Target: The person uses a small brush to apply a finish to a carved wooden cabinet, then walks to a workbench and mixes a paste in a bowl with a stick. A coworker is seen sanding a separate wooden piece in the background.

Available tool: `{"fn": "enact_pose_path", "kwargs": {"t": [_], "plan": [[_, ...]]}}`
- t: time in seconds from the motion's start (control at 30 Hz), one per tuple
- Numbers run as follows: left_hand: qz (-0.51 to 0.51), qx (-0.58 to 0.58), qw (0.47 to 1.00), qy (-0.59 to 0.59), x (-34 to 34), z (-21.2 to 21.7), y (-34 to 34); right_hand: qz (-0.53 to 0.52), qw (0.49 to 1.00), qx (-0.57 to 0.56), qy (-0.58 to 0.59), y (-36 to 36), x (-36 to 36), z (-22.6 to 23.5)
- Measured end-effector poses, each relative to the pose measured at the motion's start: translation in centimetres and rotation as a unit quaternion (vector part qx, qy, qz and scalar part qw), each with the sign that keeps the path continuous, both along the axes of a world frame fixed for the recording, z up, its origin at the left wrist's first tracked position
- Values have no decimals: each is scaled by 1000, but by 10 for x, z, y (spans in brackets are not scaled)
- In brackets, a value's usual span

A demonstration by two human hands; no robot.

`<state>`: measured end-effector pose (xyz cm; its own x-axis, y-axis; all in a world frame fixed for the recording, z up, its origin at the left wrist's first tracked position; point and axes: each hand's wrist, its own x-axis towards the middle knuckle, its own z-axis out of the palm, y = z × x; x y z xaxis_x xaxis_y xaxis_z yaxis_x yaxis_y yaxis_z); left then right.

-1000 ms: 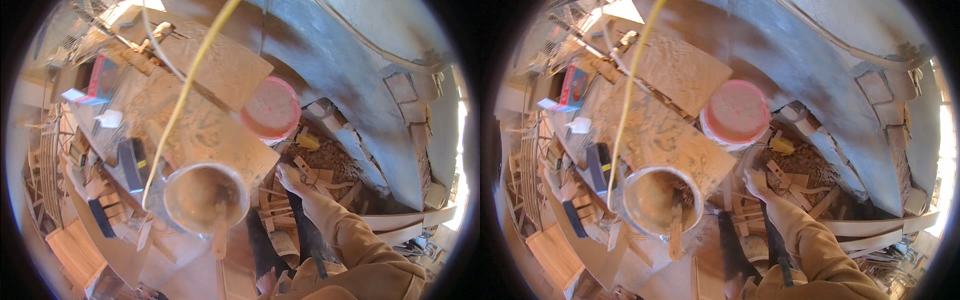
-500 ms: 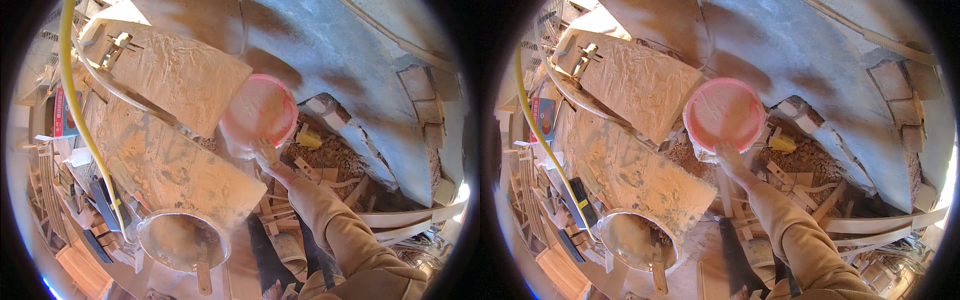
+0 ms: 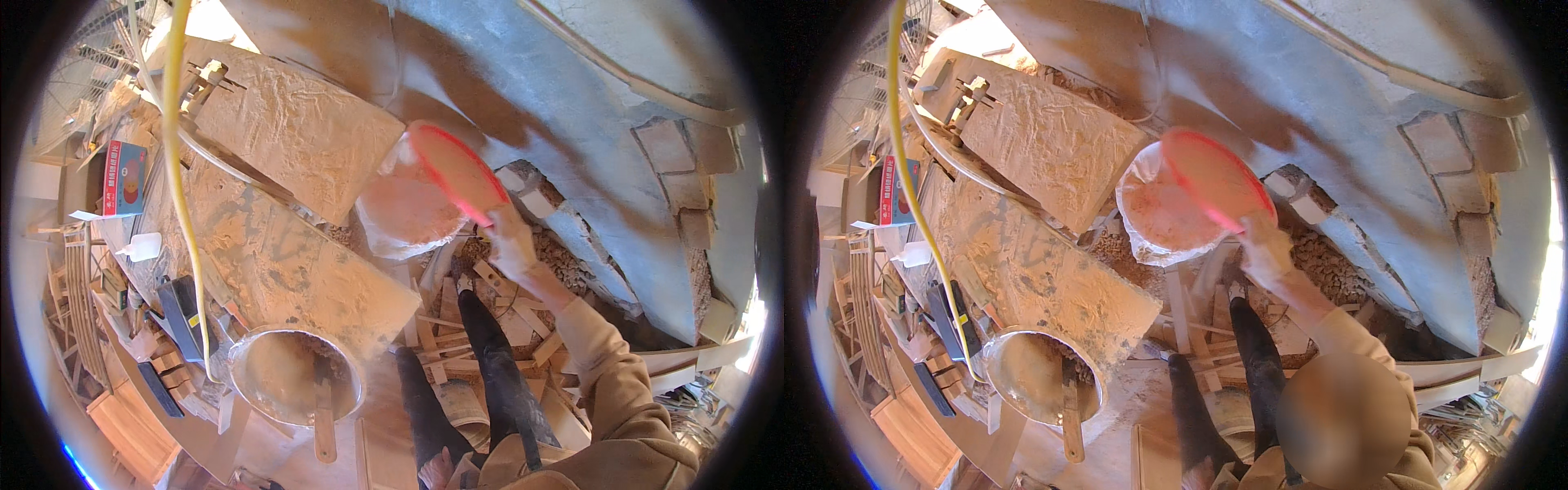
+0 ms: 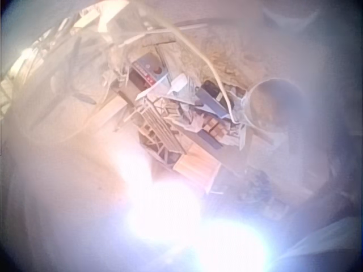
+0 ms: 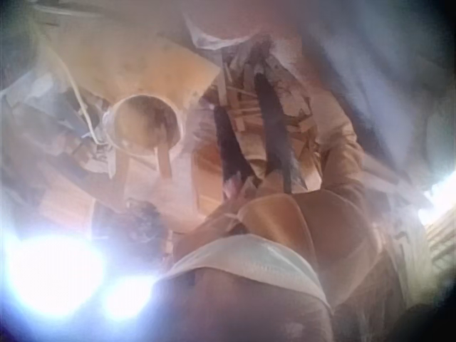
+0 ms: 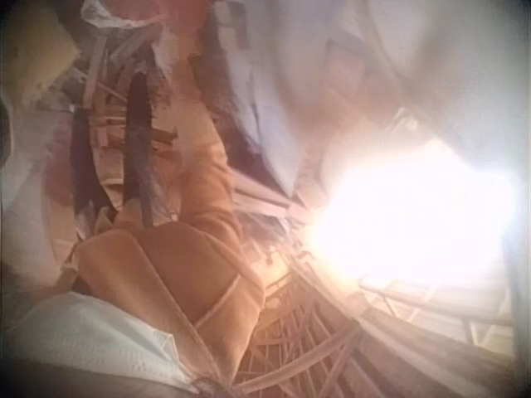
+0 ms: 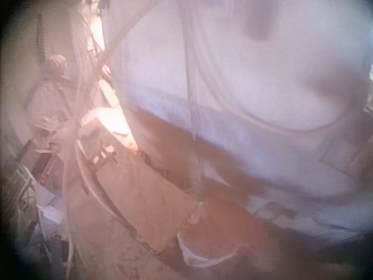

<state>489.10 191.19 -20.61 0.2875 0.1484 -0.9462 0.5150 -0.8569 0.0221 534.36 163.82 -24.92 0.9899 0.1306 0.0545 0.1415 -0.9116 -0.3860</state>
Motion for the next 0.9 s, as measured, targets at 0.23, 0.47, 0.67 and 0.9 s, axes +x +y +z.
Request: {"fn": "enact_pose_path", "kwargs": {"t": [0.23, 0.47, 0.67, 0.9], "plan": [[5, -7, 1000, -22, -5, 2, 19, -143, 976, 159, -26, -25, -14, 127], [37, -12, 998, -48, 2, -2, 34, -91, 937, 302, -150, 24, -3, 231], [83, -11, 995, -62, -1, -2, 43, -184, 721, 662, -88, 90, 36, 245], [113, -5, 990, -85, -22, -11, 49, -150, 612, 777, 3, 139, 52, 183]]}}
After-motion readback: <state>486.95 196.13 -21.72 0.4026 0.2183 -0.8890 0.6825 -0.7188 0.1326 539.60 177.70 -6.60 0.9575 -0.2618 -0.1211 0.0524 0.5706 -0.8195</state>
